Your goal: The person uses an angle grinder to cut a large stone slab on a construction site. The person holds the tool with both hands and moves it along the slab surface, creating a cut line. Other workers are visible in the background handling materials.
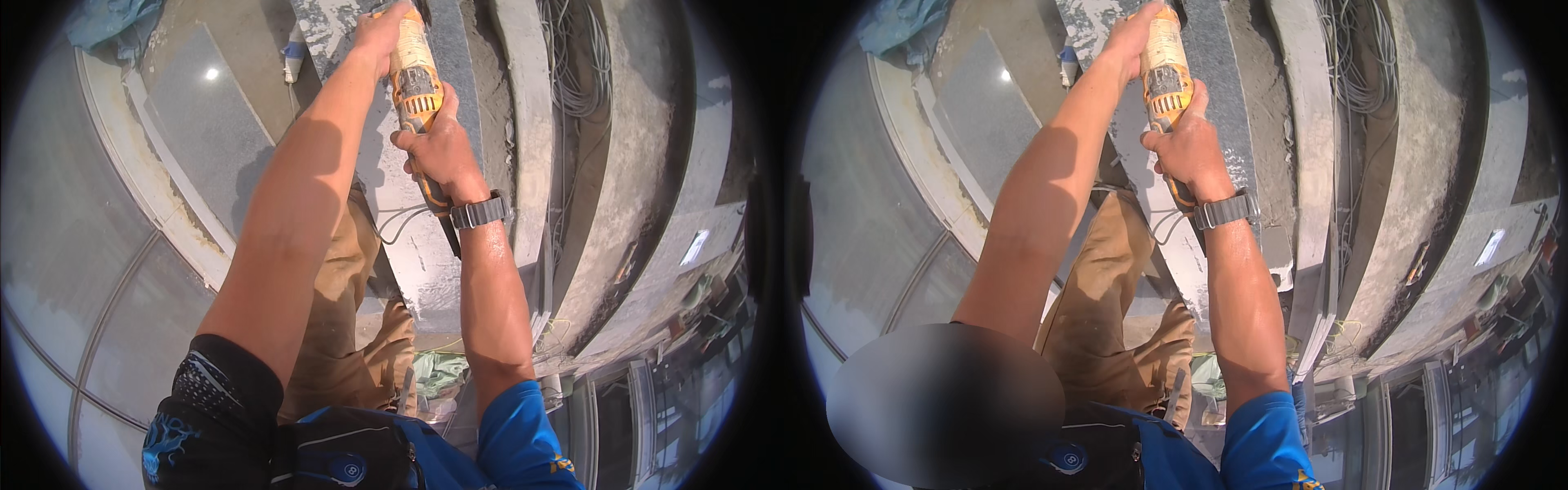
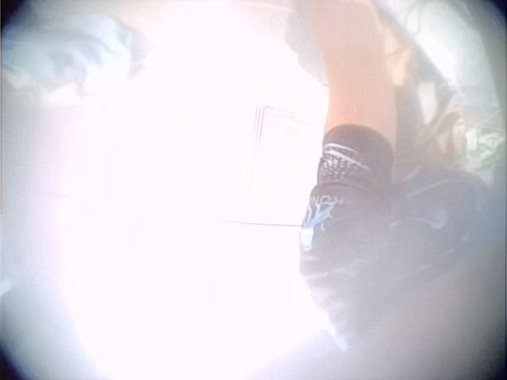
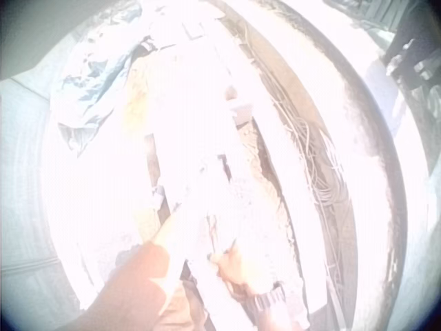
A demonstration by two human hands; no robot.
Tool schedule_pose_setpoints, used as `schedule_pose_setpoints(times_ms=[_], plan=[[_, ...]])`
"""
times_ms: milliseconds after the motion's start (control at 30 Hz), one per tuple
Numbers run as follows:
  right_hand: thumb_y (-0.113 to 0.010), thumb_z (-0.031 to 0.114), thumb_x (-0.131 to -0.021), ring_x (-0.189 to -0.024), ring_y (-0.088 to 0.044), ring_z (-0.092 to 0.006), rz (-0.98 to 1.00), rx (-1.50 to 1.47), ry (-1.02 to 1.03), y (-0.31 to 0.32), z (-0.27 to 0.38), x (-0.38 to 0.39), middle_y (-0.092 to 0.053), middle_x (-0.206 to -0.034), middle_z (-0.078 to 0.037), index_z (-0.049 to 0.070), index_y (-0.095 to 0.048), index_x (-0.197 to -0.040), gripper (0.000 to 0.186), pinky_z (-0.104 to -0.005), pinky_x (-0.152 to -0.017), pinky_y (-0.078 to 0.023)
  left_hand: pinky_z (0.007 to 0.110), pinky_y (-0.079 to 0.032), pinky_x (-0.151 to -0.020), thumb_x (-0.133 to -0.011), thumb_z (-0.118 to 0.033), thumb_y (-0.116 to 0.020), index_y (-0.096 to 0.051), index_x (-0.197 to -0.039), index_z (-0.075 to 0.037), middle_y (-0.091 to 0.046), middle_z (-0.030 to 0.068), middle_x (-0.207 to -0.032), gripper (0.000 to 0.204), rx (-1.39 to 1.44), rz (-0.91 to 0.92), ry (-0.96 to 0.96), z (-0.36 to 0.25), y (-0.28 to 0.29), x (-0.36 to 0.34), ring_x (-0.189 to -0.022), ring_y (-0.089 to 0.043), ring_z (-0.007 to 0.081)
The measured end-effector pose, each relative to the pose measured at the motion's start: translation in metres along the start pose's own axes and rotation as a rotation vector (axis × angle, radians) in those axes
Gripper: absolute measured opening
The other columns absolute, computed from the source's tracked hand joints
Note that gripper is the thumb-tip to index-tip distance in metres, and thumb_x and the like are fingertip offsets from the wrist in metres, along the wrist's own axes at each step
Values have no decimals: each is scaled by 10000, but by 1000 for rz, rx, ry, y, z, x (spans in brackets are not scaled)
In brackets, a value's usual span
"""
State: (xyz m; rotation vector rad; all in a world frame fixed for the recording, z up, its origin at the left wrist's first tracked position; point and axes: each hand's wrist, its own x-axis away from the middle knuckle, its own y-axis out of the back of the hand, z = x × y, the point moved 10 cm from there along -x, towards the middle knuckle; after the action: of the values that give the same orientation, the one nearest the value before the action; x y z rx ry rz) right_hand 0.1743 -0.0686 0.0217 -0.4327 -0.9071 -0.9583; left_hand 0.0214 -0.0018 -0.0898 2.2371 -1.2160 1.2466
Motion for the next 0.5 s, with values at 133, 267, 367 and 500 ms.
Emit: schedule_pose_setpoints(times_ms=[133,267,367,500], plan=[[-742,59,-823,-559,-704,-231,4,21,0,3,9,-15,-720,-945,-229,7,-35,-1610,1059,-346,-481,-576,535,-650,-622,-923,-271,-779,-197,-1466,56,-657,273,-1058,860,5,2,4,2,1,-1,-780,-728,332],[-745,71,-827,-562,-710,-235,10,39,-24,4,6,-12,-720,-940,-234,6,-29,-1612,1065,-351,-485,-580,536,-650,-621,-924,-270,-777,-197,-1466,55,-657,273,-1059,857,8,4,4,2,3,-1,-779,-728,332],[-744,70,-827,-559,-708,-234,8,51,-22,3,7,0,-719,-934,-233,7,-33,-1611,1061,-352,-487,-580,536,-650,-621,-925,-269,-776,-198,-1465,54,-657,273,-1060,855,10,10,8,5,1,1,-778,-727,332],[-744,65,-822,-546,-698,-237,-14,51,-37,3,-8,12,-718,-923,-229,32,-46,-1612,1054,-357,-484,-577,536,-650,-620,-927,-269,-775,-198,-1464,53,-657,273,-1061,852,11,17,10,9,-1,5,-777,-727,332]])
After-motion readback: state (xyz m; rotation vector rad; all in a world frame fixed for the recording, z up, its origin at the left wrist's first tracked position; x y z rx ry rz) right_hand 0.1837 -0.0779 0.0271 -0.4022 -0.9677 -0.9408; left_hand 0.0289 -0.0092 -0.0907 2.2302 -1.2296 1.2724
